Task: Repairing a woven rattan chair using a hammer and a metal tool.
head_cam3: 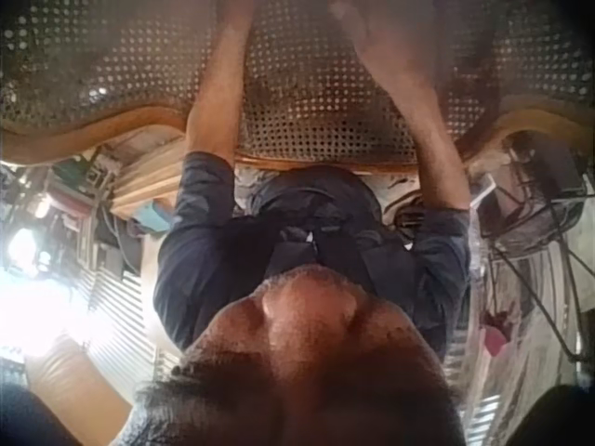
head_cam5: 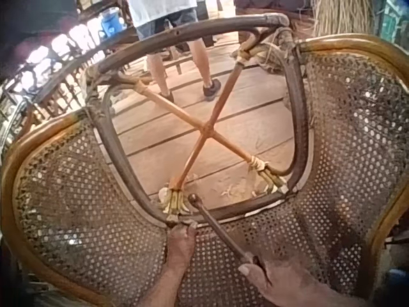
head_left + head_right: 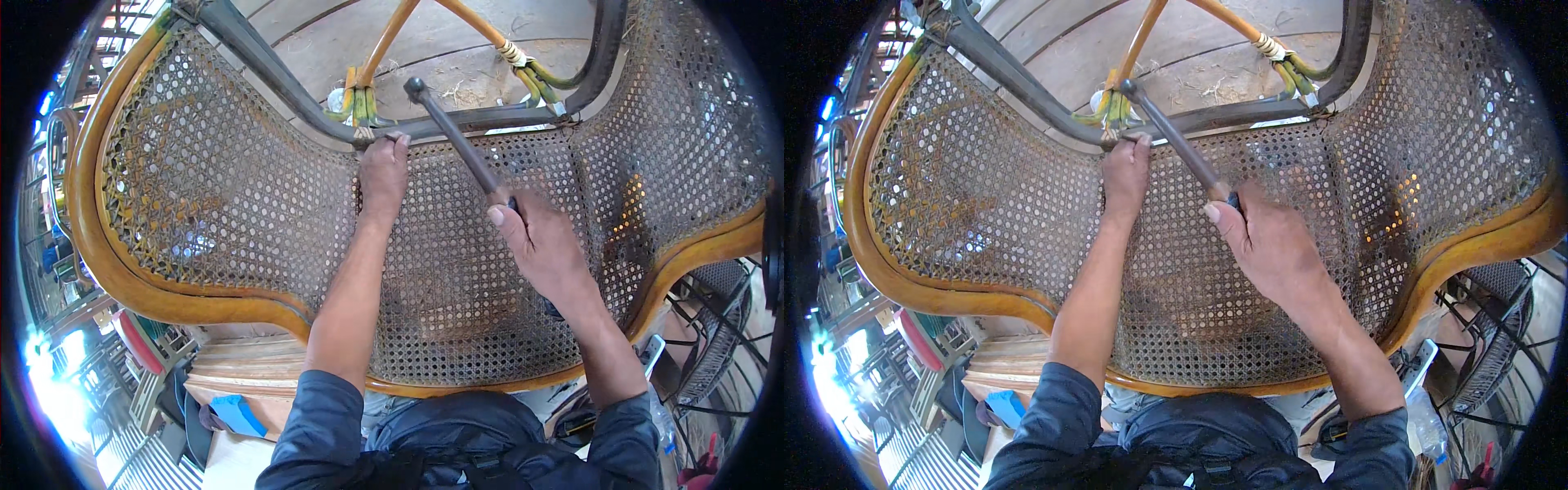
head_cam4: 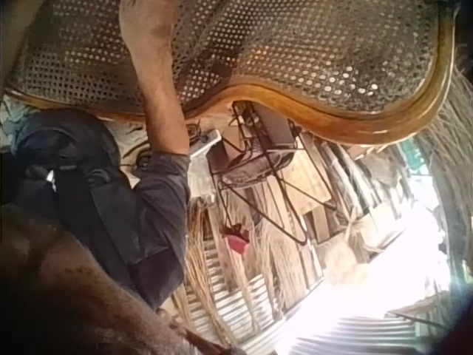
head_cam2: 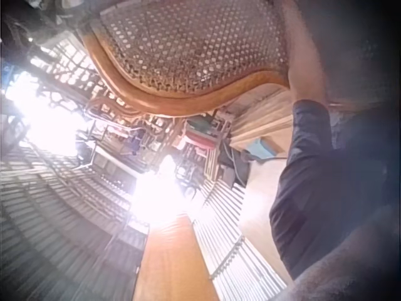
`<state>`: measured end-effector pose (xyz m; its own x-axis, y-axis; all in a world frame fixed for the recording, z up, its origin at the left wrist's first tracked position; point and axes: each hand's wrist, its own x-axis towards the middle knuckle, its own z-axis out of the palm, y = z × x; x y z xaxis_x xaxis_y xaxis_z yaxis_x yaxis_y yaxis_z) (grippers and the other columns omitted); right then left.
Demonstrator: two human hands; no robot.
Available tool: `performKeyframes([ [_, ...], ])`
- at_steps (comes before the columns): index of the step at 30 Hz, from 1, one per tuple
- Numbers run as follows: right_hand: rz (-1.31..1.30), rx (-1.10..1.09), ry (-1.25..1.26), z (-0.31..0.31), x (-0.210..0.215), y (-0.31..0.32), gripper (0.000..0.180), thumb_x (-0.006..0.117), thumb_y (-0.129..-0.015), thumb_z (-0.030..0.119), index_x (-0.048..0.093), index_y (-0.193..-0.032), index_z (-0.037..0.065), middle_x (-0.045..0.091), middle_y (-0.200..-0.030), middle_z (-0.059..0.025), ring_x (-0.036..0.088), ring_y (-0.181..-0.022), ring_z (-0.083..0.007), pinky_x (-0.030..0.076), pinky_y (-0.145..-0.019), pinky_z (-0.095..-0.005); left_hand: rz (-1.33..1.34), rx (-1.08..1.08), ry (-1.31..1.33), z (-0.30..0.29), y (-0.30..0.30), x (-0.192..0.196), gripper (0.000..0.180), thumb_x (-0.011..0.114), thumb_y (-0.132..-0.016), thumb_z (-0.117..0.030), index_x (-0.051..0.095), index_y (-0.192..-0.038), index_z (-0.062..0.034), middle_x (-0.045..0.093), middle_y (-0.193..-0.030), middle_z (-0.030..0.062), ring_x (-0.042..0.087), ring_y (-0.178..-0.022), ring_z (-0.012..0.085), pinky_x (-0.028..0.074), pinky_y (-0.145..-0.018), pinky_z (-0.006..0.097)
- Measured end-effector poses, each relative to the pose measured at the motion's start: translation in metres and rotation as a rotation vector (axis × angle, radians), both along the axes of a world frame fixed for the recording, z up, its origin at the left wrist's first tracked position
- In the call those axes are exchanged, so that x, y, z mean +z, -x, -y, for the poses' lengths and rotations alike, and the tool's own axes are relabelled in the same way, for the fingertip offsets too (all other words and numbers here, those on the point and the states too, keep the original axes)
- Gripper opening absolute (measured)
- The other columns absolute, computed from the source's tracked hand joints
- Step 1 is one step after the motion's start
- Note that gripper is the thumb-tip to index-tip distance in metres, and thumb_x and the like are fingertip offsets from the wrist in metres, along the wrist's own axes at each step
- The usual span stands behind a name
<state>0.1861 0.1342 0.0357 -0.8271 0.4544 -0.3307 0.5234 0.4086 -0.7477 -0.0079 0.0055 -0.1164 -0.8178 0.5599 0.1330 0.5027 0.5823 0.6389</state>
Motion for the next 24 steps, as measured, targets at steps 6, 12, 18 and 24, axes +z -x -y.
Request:
performKeyframes([
  [6,0.074,0.05,0.019,0.002,-0.011,-0.007,0.04,0.047,-0.096,0.038,0.052,-0.094,-0.002,0.059,-0.064,-0.024,0.063,-0.065,-0.0426,0.049,-0.055,-0.0478,-0.019,-0.037,-0.064,-0.003,-0.002,0.001,0.028,0.056,-0.09,-0.025,0.063,-0.085,0.0019,0.061,-0.078,0.023,0.058,-0.077,0.0405,0.045,-0.071,0.048],
  [12,0.045,0.04,0.014,0.003,-0.017,-0.006,0.042,0.047,-0.095,0.041,0.052,-0.095,-0.001,0.058,-0.064,-0.0237,0.063,-0.066,-0.0424,0.048,-0.055,-0.0478,-0.046,-0.054,0.076,-0.004,-0.001,0.001,0.024,0.058,-0.089,-0.022,0.063,-0.084,0.001,0.06,-0.077,0.0229,0.058,-0.076,0.04,0.045,-0.069,0.048],
  [18,-0.079,0.044,0.098,0.008,-0.004,0.0,0.042,0.048,-0.094,0.042,0.051,-0.091,0.0,0.059,-0.067,-0.0235,0.062,-0.065,-0.0428,0.047,-0.055,-0.0494,-0.002,-0.088,0.013,-0.003,-0.002,0.002,0.022,0.059,-0.087,-0.022,0.062,-0.08,-0.0006,0.062,-0.077,0.0199,0.058,-0.076,0.0384,0.045,-0.068,0.048],
  [24,0.123,0.055,0.032,0.005,-0.023,0.001,0.039,0.048,-0.095,0.039,0.051,-0.09,0.0,0.058,-0.067,-0.0232,0.061,-0.064,-0.0421,0.046,-0.053,-0.0481,-0.153,-0.098,0.116,-0.002,-0.005,0.013,0.023,0.059,-0.088,-0.022,0.061,-0.078,-0.0006,0.063,-0.078,0.0187,0.059,-0.073,0.0368,0.046,-0.067,0.047],
])
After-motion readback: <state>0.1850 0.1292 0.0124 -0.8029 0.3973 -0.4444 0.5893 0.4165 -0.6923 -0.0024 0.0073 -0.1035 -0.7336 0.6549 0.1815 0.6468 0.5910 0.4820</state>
